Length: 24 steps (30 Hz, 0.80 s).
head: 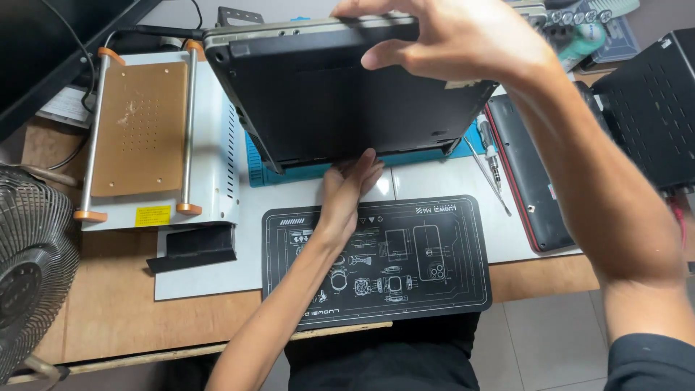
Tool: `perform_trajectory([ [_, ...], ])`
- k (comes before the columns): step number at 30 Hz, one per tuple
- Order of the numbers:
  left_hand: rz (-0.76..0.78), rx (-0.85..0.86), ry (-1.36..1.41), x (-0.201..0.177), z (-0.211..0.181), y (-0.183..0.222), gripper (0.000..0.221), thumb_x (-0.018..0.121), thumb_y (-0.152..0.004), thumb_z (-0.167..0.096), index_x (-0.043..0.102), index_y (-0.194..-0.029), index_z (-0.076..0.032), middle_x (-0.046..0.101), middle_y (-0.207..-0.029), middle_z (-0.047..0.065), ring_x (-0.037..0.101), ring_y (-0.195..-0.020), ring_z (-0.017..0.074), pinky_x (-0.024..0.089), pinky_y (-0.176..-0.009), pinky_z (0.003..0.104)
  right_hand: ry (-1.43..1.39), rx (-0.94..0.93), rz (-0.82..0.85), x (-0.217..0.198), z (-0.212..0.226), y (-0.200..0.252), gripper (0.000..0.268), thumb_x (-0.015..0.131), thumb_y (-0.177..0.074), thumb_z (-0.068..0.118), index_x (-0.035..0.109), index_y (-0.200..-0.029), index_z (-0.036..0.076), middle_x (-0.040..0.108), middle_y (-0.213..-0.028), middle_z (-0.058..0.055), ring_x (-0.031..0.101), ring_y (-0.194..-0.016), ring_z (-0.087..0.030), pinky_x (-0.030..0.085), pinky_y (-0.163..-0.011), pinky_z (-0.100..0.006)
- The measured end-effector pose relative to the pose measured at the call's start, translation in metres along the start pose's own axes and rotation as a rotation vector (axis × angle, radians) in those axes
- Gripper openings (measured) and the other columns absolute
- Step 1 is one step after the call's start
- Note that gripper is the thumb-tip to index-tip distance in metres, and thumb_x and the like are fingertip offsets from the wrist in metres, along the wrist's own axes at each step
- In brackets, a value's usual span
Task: Disassembling a laptop on a repair bench using a screwdriver and tweezers to remove screws and the back cover.
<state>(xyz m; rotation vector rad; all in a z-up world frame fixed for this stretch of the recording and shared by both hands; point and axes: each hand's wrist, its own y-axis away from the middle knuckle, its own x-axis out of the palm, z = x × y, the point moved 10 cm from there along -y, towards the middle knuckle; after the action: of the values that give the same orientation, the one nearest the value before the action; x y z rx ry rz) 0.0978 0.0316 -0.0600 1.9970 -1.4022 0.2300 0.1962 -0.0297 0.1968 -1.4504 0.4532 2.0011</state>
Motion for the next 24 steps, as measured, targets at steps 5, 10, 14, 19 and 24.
perform_trajectory([
  [5,-0.001,-0.056,-0.033,-0.009,-0.004,-0.004,0.058,0.076,-0.079,-0.035,0.064,-0.117,0.007,0.076,-0.106,0.027,0.077,-0.102,0.0300,0.063,-0.088,0.030,-0.093,-0.043,0.015,0.008,0.007,-0.007,0.051,0.070,-0.094,0.026,0.061,-0.144,0.024,0.061,-0.147,0.003,0.056,-0.131,-0.021,0.040,-0.096,-0.035],
  [10,0.039,-0.121,-0.222,-0.009,-0.015,0.001,0.074,0.069,-0.077,-0.046,0.062,-0.125,0.010,0.072,-0.125,0.023,0.078,-0.084,0.0318,0.067,-0.079,0.034,-0.138,-0.185,-0.013,0.009,0.008,-0.007,0.052,0.068,-0.094,0.021,0.061,-0.145,0.010,0.063,-0.145,-0.008,0.055,-0.134,-0.027,0.039,-0.102,-0.037],
  [14,0.045,-0.138,-0.297,-0.011,-0.024,0.007,0.063,0.062,-0.086,-0.047,0.061,-0.119,0.007,0.077,-0.108,0.022,0.078,-0.079,0.0336,0.067,-0.076,0.035,-0.150,-0.196,-0.043,0.014,0.007,-0.009,0.049,0.075,-0.093,0.017,0.065,-0.141,0.009,0.066,-0.140,-0.008,0.060,-0.128,-0.025,0.043,-0.101,-0.037],
  [19,0.091,0.780,-0.880,0.021,-0.122,0.063,0.037,0.062,-0.102,-0.028,0.067,-0.073,-0.006,0.066,-0.071,0.004,0.057,-0.062,0.0121,0.042,-0.056,0.028,-0.097,-0.272,-0.072,0.014,0.012,-0.013,0.053,0.078,-0.091,0.010,0.065,-0.142,0.006,0.068,-0.137,-0.012,0.061,-0.125,-0.030,0.045,-0.096,-0.039],
  [24,-0.176,1.331,-1.533,0.058,-0.207,0.113,0.069,0.100,-0.085,-0.036,0.057,-0.128,-0.004,0.041,-0.130,0.020,0.037,-0.123,0.0393,0.037,-0.105,0.053,-0.059,-0.385,-0.117,0.014,0.021,-0.007,0.052,0.081,-0.091,0.008,0.064,-0.139,-0.003,0.072,-0.131,-0.019,0.065,-0.118,-0.035,0.047,-0.094,-0.042],
])
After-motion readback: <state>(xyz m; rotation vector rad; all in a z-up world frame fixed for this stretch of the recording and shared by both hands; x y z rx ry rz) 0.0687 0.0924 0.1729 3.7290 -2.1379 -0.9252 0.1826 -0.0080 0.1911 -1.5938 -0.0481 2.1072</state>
